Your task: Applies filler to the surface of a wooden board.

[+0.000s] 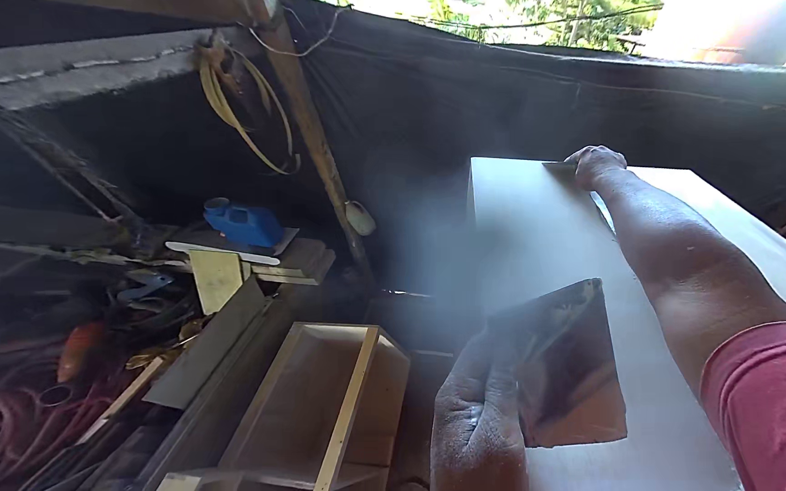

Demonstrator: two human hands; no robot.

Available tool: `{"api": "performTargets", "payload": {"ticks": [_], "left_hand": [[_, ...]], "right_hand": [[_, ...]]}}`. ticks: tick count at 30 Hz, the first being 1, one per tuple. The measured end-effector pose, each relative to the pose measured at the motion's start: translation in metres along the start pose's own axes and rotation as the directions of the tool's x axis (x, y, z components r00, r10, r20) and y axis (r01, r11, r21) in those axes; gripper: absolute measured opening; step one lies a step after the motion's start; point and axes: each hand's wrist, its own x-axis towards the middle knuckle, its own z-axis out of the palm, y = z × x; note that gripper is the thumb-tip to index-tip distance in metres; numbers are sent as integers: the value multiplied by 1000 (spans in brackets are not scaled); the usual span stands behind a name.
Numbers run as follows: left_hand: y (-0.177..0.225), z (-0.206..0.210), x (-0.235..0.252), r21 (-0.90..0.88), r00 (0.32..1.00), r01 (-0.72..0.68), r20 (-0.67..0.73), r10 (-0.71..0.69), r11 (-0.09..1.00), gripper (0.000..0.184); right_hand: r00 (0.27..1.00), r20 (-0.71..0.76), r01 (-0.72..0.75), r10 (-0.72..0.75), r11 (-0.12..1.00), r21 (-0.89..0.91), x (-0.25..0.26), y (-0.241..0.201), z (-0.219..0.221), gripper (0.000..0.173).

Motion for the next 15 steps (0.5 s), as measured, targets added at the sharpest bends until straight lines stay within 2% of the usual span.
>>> {"api": "performTargets", "payload": {"ticks": [7, 13, 15], "left_hand": [[0, 2, -3, 33, 999, 2, 54, -4, 999, 26], [-2, 8, -5, 18, 998, 9, 69, -10, 1000, 26], [-2, 9, -5, 26, 998, 13, 65, -15, 1000, 24]], "right_hand": [[1000, -1, -2, 2, 1000, 15, 6, -1, 11, 56], [998, 54, -11, 12, 1000, -20, 3, -8, 2, 43], [997, 68, 33, -30, 998, -46, 2, -4, -4, 38]]}}
